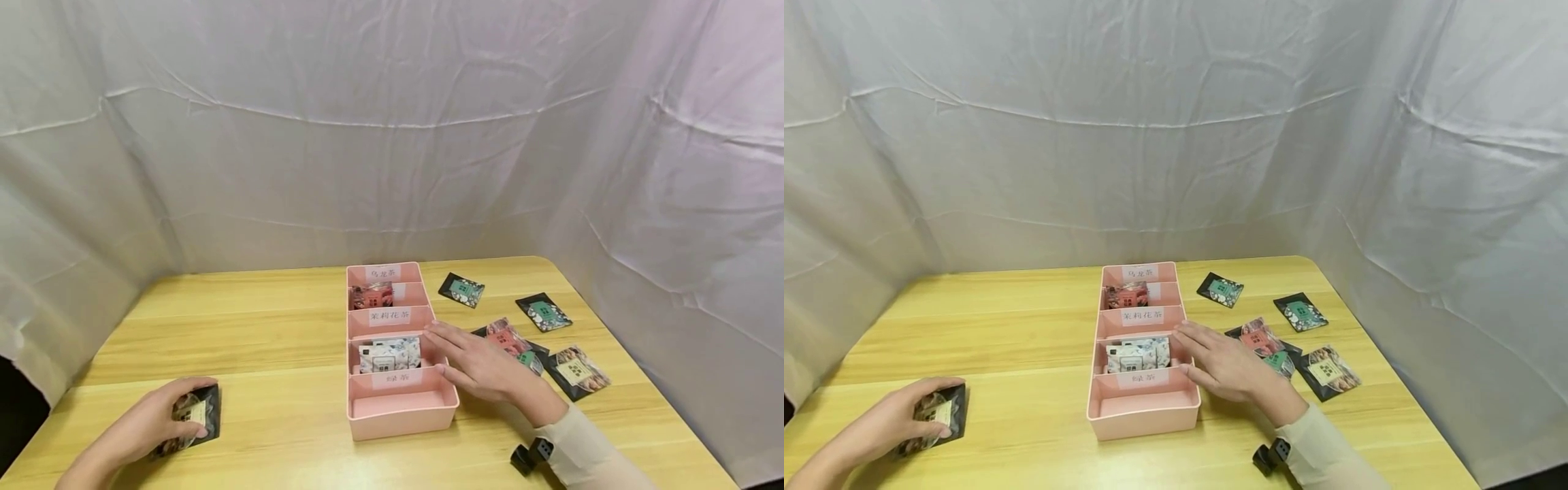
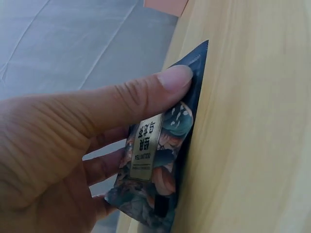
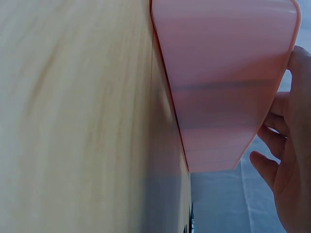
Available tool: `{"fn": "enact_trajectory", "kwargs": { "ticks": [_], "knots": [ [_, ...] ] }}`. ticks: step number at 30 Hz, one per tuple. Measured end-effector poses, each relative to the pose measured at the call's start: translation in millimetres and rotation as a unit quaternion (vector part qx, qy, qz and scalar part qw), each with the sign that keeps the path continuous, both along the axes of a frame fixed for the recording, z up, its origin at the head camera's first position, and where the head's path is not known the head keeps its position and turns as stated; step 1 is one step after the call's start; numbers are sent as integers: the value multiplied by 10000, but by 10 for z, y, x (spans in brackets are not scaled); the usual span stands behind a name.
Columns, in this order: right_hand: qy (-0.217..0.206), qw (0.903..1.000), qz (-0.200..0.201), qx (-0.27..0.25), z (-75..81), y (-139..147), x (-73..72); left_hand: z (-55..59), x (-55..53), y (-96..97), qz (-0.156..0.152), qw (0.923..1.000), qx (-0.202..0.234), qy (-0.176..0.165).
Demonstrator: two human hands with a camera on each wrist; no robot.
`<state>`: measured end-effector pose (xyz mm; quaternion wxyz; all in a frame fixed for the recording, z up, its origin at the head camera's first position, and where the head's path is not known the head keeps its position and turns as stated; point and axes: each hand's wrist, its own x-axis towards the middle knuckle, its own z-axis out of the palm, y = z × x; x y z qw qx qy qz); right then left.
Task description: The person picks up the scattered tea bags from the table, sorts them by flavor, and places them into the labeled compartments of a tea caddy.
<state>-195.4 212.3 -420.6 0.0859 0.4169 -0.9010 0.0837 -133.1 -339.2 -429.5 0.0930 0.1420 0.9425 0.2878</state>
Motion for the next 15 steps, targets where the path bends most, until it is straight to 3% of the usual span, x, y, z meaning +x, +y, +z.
{"fn": "enact_trajectory", "kwargs": {
  "ticks": [15],
  "knots": [
    [-17, 10000, -28, 20, 2, 1, 7, 101, -52, 145, -44, 9960, -307, 839]
  ]
}}
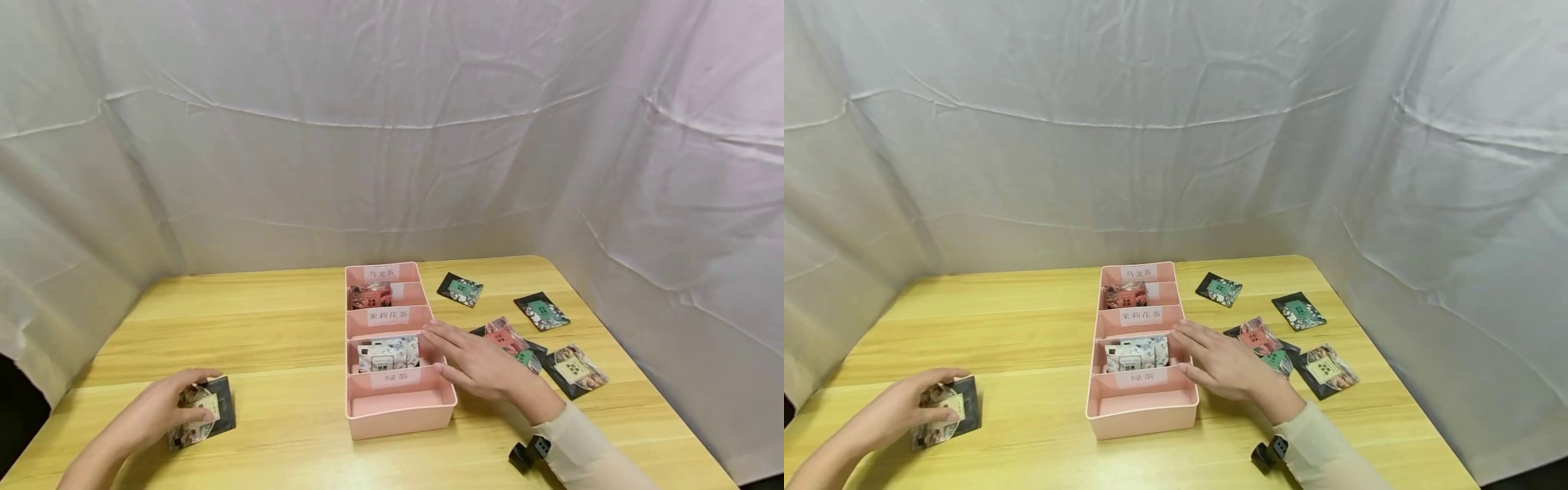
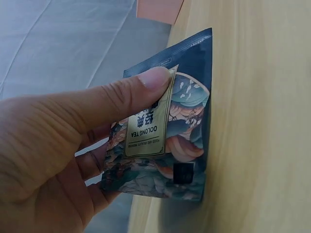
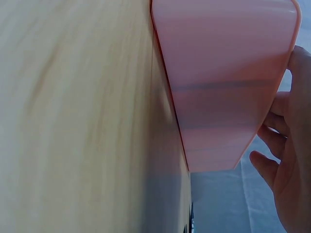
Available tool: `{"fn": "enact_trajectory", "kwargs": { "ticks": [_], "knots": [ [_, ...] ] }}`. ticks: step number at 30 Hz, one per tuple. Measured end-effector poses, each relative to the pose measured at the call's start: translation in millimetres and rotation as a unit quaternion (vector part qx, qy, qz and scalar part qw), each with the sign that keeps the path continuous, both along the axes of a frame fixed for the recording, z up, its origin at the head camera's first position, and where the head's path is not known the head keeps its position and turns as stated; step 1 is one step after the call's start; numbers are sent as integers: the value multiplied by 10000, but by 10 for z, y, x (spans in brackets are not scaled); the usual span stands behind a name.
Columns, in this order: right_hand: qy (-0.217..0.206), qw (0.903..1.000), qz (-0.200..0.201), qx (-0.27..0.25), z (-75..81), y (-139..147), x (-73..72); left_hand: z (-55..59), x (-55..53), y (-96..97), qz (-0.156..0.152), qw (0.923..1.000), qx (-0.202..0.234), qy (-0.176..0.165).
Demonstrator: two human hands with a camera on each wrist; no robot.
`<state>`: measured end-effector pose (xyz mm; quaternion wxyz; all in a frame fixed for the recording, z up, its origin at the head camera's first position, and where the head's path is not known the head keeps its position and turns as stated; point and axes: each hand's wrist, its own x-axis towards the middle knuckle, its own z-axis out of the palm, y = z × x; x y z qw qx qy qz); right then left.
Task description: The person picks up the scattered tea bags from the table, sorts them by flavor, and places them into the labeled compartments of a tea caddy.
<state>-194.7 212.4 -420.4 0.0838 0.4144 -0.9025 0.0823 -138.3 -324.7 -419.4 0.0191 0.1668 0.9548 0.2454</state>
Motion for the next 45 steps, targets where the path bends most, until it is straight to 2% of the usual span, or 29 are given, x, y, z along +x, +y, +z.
{"fn": "enact_trajectory", "kwargs": {
  "ticks": [6, 16, 20, 37, 45],
  "knots": [
    [8, 10000, 50, -10, -12, -5, -5, 26, -31, 33, -81, 9995, -86, 306],
    [91, 10000, 17, -24, -9, 1, -3, 153, -109, 130, -34, 9996, -147, 221],
    [84, 10000, 8, -18, -7, -1, -2, 196, -140, 169, -38, 9994, -181, 294],
    [57, 10000, 28, -36, -10, 5, -9, 317, -287, 400, -197, 9974, 228, 651],
    [52, 10000, 10, -36, -10, 5, -4, 369, -382, 497, -21, 9963, 545, 656]
  ]
}}
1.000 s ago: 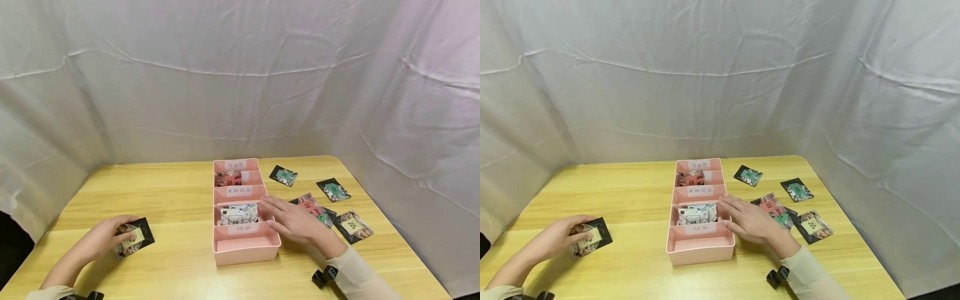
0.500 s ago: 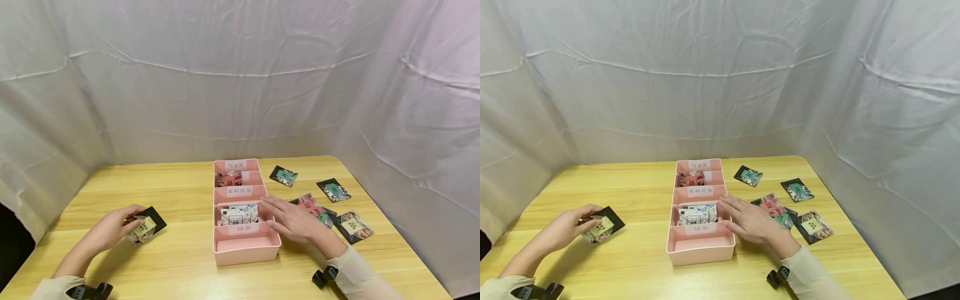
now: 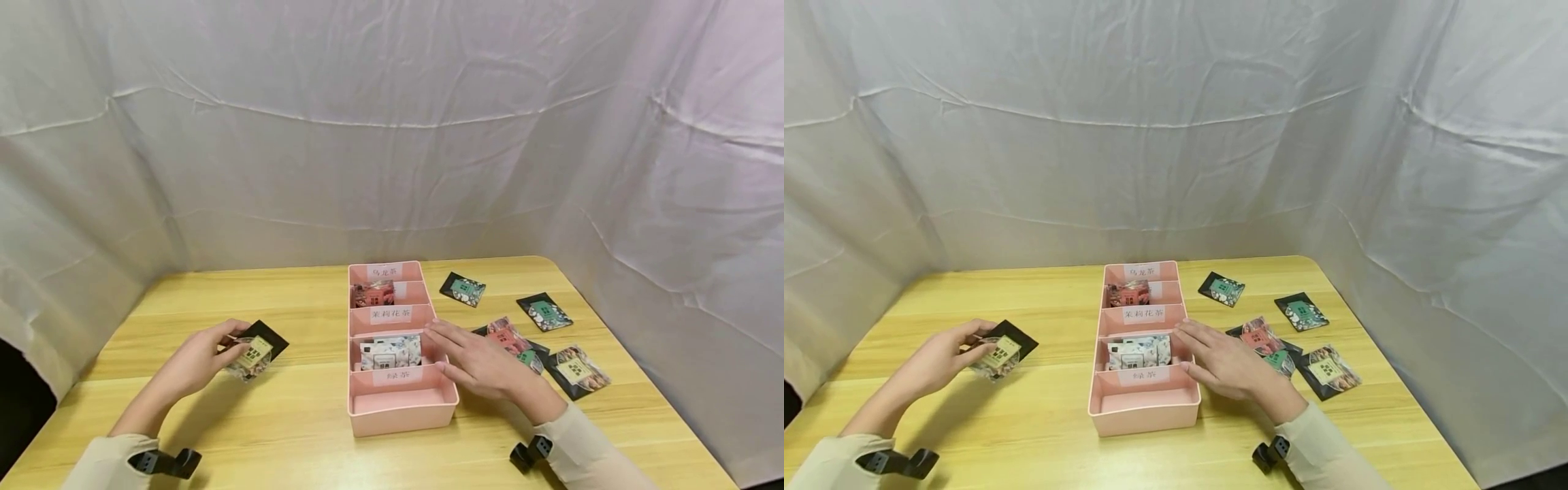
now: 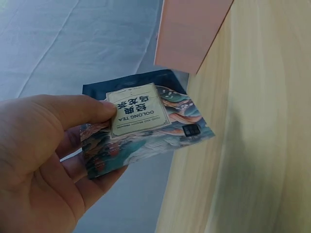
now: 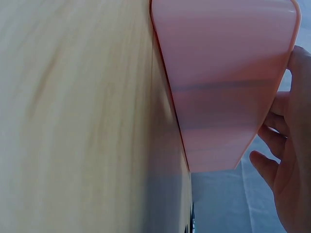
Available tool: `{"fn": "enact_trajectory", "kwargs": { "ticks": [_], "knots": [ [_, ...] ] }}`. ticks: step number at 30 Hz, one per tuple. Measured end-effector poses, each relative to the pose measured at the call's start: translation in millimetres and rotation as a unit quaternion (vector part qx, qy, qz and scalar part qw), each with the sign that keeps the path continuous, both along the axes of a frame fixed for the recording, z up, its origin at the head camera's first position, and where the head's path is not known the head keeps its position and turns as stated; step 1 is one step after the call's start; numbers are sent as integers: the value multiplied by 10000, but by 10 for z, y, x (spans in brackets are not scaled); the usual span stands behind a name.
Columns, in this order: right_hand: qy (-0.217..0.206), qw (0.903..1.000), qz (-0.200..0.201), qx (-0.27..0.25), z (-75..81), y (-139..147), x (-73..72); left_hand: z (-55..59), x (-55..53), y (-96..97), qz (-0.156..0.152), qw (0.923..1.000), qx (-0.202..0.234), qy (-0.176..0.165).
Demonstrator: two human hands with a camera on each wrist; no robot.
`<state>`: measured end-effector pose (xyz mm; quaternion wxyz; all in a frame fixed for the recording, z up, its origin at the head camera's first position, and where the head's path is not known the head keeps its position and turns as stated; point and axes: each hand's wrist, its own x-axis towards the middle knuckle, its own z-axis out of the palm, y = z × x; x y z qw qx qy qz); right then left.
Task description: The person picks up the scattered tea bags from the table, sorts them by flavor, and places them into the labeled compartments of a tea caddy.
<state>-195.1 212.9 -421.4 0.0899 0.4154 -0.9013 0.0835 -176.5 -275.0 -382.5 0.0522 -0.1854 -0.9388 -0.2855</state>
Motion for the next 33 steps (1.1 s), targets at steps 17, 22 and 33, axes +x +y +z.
{"fn": "enact_trajectory", "kwargs": {
  "ticks": [17, 22, 33],
  "knots": [
    [4, 10000, 27, -11, -8, 1, -9, 62, -178, 269, 138, 9983, 571, -30],
    [-23, 10000, 11, -21, -6, 0, -5, 29, -211, 334, 77, 9874, 1413, -715],
    [63, 10000, 23, -36, -14, 1, -7, 31, -308, 482, -142, 9886, 1426, -465]
  ]
}}
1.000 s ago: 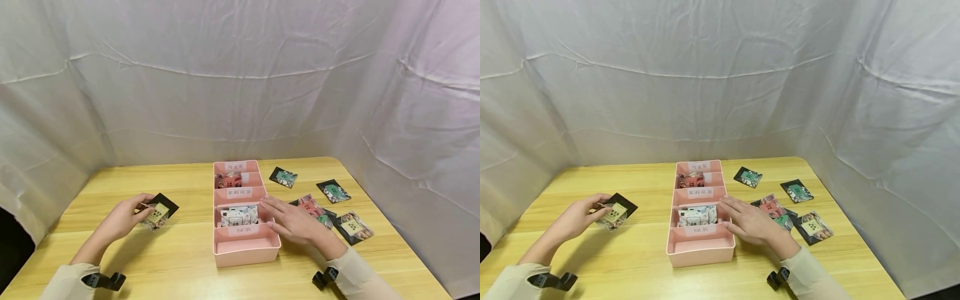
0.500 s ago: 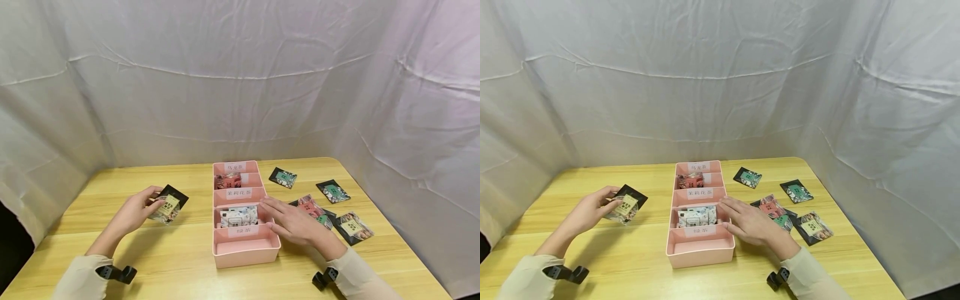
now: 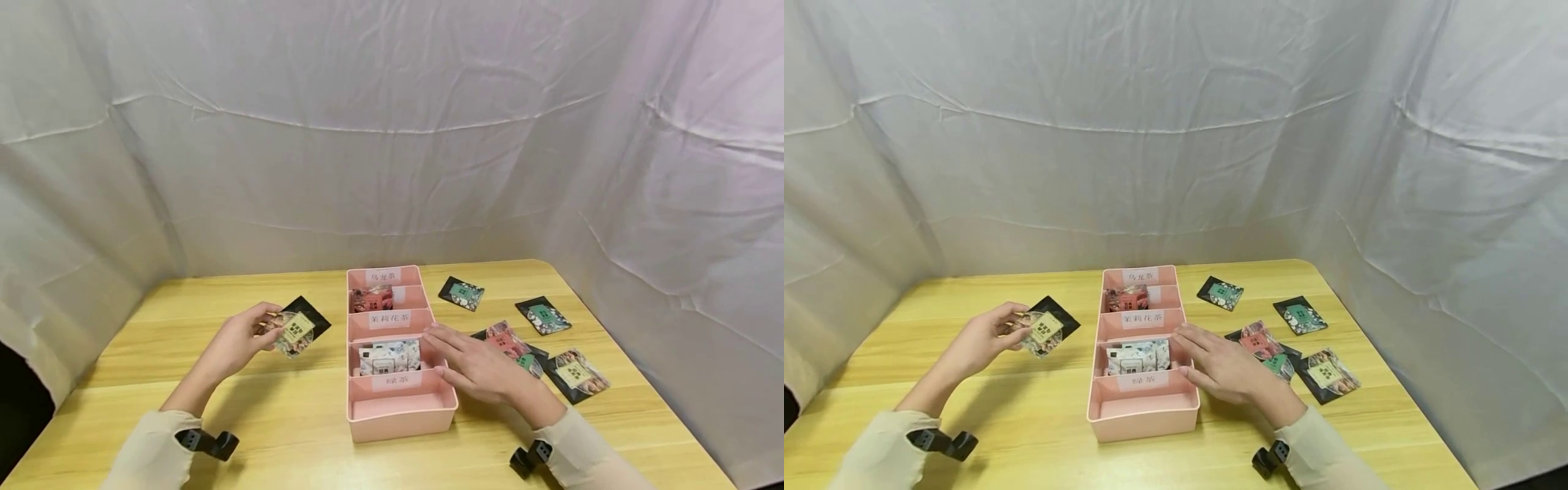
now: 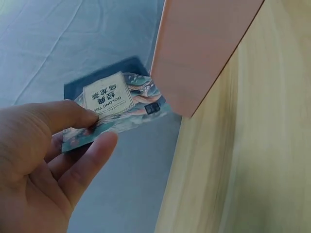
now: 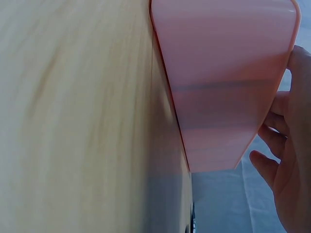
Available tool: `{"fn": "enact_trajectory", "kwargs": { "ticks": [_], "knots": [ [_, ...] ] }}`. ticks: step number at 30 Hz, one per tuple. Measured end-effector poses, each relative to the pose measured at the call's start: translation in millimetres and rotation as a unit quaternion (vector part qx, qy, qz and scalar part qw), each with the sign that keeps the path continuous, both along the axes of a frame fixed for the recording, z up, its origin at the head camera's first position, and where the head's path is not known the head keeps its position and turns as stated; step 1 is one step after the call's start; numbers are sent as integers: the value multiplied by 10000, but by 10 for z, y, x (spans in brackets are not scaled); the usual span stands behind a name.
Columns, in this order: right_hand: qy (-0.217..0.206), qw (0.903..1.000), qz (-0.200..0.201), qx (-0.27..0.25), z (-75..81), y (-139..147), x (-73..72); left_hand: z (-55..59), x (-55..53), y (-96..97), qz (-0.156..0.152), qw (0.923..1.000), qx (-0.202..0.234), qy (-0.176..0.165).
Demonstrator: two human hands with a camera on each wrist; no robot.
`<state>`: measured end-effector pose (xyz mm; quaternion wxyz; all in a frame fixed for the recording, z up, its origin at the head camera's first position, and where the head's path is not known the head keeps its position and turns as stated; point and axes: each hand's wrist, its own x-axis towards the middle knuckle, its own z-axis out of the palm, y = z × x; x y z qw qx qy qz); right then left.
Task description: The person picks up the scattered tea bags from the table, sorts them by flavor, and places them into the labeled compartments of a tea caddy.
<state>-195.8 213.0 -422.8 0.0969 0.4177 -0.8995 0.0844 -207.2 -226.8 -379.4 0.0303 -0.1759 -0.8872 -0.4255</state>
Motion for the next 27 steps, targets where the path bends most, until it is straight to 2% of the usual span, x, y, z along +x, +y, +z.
{"fn": "enact_trajectory", "kwargs": {
  "ticks": [7, 12, 17, 21, 27],
  "knots": [
    [50, 10000, 40, -35, 0, -1, 3, 77, -130, 96, 257, 9994, -68, 227],
    [6, 10000, 30, -5, 0, -1, 8, 139, -267, 150, 529, 9983, 44, 247],
    [-82, 10000, -8, 26, -7, 1, 5, 169, -419, 212, 762, 9963, -21, 409],
    [-109, 9999, -11, 38, 3, -3, 4, 190, -524, 271, 796, 9958, 25, 454],
    [-111, 9999, 14, 56, -1, 1, 0, 245, -645, 364, 808, 9957, 317, 309]
  ]
}}
